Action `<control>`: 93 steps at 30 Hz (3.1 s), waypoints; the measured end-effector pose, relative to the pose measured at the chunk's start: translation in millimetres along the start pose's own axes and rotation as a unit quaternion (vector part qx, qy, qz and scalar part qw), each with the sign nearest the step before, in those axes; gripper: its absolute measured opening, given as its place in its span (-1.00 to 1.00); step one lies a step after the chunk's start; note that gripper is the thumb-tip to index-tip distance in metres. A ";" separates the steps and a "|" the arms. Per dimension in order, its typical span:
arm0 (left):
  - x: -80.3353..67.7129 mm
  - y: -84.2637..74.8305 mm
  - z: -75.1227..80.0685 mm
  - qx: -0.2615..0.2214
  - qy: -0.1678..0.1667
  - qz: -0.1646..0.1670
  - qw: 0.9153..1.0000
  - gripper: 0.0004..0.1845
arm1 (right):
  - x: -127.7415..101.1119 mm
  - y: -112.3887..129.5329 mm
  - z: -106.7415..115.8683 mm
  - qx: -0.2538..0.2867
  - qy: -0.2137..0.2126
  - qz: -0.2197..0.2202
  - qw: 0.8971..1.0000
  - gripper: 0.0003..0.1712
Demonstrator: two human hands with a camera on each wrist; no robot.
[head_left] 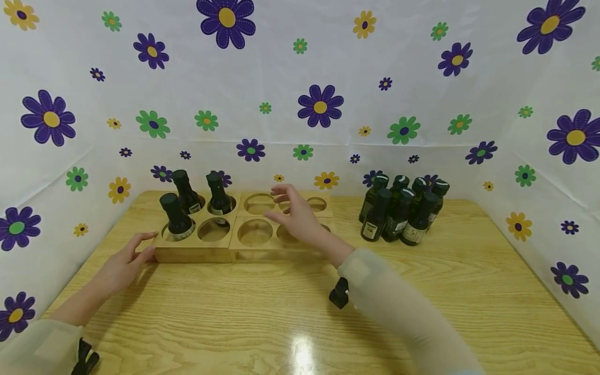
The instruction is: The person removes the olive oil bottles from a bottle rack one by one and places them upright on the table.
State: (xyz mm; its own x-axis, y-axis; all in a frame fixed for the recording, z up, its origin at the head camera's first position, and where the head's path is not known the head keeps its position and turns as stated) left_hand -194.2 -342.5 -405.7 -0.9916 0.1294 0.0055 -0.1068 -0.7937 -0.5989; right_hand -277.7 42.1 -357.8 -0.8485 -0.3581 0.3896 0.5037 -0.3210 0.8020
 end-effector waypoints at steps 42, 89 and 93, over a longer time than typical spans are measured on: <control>1.7 -1.4 1.2 -0.009 -0.002 0.008 1.000 -0.41 | 67.1 -6.8 -110.5 -0.028 0.050 -0.090 0.994 -0.23; -0.1 -1.0 -0.7 -0.010 -0.005 0.016 1.000 -0.42 | 66.8 -5.3 -119.8 -0.170 0.044 -0.082 0.981 -0.27; 0.8 -0.6 0.8 -0.011 -0.006 0.013 1.000 -0.41 | 68.1 -2.6 -117.9 -0.158 0.030 -0.063 0.985 -0.28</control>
State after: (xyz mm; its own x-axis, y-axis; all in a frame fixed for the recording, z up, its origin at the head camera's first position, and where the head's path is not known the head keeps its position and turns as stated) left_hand -195.0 -342.5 -404.7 -0.9949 0.1006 -0.0005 -0.0790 -0.7837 -0.6161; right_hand -317.7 -84.9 -386.8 -0.9009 -0.3464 0.2614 0.4290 -0.6199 0.6570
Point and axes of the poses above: each hand's wrist, its own x-axis towards the middle knuckle, its own z-axis out of the back of the hand, y = z × x, the point moved 1 cm from there along x, towards the middle knuckle, and after that the axes turned 3 degrees about -y, right-handed, at the moved point
